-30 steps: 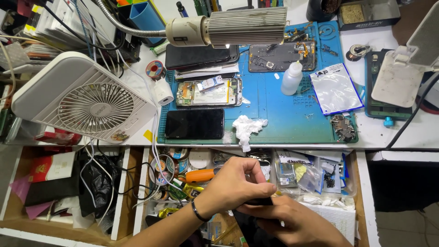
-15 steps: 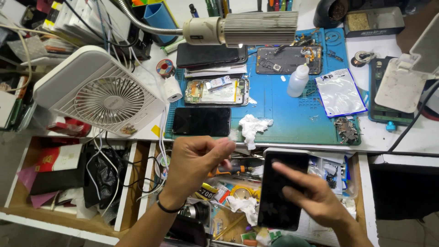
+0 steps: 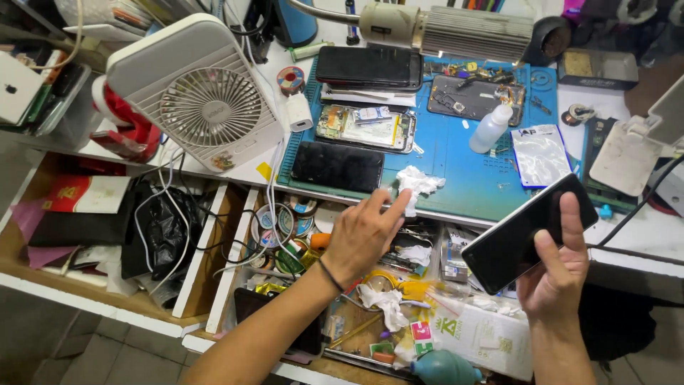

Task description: The person is using a small white cloth to wipe and clean the screen of a smartphone on a repair workbench.

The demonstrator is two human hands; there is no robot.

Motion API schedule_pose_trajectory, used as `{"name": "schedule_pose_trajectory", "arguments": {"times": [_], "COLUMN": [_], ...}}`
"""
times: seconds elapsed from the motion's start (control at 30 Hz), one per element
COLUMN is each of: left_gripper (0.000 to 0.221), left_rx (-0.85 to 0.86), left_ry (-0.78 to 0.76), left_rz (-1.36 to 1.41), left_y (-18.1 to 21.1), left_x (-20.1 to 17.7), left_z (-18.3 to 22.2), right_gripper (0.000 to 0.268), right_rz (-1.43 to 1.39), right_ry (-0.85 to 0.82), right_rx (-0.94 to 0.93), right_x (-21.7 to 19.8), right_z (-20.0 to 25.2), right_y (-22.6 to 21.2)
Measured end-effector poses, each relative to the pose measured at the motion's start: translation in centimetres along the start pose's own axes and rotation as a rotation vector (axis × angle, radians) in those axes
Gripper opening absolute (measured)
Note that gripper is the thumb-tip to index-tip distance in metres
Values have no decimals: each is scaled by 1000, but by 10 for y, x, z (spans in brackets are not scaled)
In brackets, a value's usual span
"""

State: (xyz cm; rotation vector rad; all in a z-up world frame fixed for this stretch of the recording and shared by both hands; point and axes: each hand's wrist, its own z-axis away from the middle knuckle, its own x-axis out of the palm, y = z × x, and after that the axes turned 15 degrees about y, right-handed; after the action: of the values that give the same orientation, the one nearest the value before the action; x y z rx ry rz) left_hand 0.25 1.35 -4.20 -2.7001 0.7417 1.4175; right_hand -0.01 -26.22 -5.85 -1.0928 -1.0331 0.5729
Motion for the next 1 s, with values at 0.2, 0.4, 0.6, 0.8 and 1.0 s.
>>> {"name": "schedule_pose_trajectory", "arguments": {"times": [0.2,0.4,0.6,0.8,1.0], "left_gripper": [15,35,23,23,19], "left_rx": [96,97,-28,-82,-543], "left_ry": [101,-20,-174,-30,200], "left_rz": [-195,12,29,131,334], "left_y": [-14,-24,-9,-20,-129], "left_x": [67,85,50,-29,-147], "left_z": [-16,-31,-44,-52,-17], "right_gripper": [67,66,66,64,64], "right_rz": [110,145,105,127,232], "right_ry": [-31,-69,-91,-82,-89], "right_rx": [133,183,169,159,157], "right_x": [21,31,23,16,32], "right_z": [23,33,24,19,31], "right_y": [0,-5,4,6,-14]}}
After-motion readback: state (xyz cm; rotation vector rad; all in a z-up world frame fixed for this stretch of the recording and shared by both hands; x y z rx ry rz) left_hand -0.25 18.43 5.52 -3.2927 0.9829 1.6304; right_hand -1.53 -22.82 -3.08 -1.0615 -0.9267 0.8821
